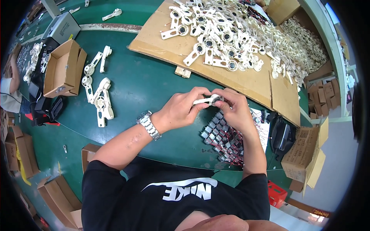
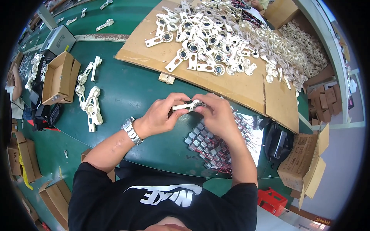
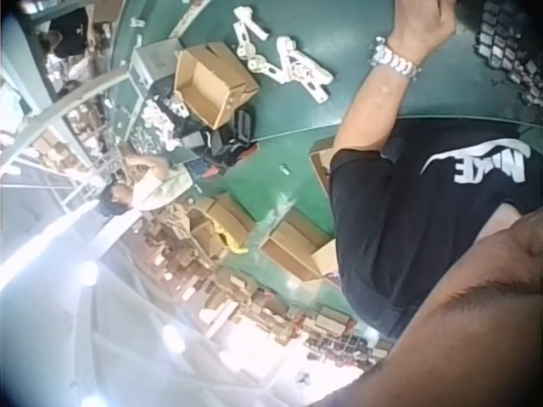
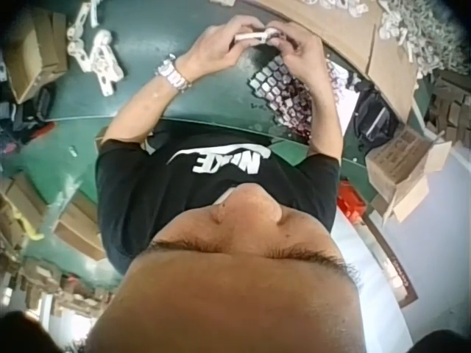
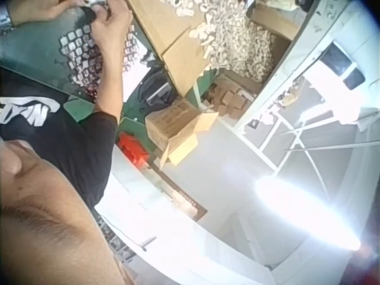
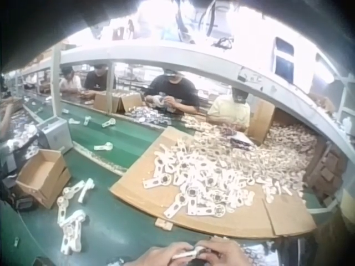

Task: The person assembles small plastic arms by hand, inserting metal bearings and pins into them.

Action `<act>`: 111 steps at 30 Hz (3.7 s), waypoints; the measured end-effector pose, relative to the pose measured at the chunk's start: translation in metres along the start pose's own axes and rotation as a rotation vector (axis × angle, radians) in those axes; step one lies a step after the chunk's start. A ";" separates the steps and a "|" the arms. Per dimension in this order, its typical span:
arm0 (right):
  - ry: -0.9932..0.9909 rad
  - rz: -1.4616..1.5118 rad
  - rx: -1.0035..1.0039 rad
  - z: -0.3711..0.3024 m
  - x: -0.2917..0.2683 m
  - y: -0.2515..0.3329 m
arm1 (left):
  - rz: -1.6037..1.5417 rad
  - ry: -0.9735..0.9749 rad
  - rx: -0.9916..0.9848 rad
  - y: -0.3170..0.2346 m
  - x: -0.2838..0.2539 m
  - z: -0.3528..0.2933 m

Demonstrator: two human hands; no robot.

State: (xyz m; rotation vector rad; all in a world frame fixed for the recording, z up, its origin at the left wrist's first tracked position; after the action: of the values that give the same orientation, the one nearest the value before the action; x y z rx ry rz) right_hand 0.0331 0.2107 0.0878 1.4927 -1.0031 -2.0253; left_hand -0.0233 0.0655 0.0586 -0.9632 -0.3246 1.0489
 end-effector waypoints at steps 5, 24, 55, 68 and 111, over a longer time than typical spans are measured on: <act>0.009 0.054 0.048 -0.001 0.001 -0.014 | -0.022 0.046 -0.143 0.006 0.002 0.002; 0.049 0.135 0.296 -0.003 0.007 -0.038 | -0.233 -0.024 -0.386 0.029 0.006 -0.002; -0.019 0.142 0.152 0.000 0.000 -0.017 | -0.361 0.076 -0.600 0.044 0.005 0.003; 0.052 -0.073 -0.103 -0.012 -0.024 0.032 | -0.221 -0.067 -0.626 0.024 -0.087 0.093; -0.150 -0.581 -0.320 -0.019 -0.007 -0.011 | -0.289 -0.063 -0.820 0.038 -0.041 0.004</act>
State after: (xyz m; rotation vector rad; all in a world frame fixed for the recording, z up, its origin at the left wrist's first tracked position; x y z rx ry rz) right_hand 0.0540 0.2167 0.0808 1.5905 -0.2706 -2.5728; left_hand -0.0688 0.0386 0.0392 -1.5517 -0.9631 0.6696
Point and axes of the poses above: each hand's wrist, its own z-axis towards the middle knuckle, its own x-axis out of the palm, y = z × x, the point moved 10 cm from there along z, towards the middle knuckle, and after that the axes turned 12 degrees about -y, right-handed, at the moved point
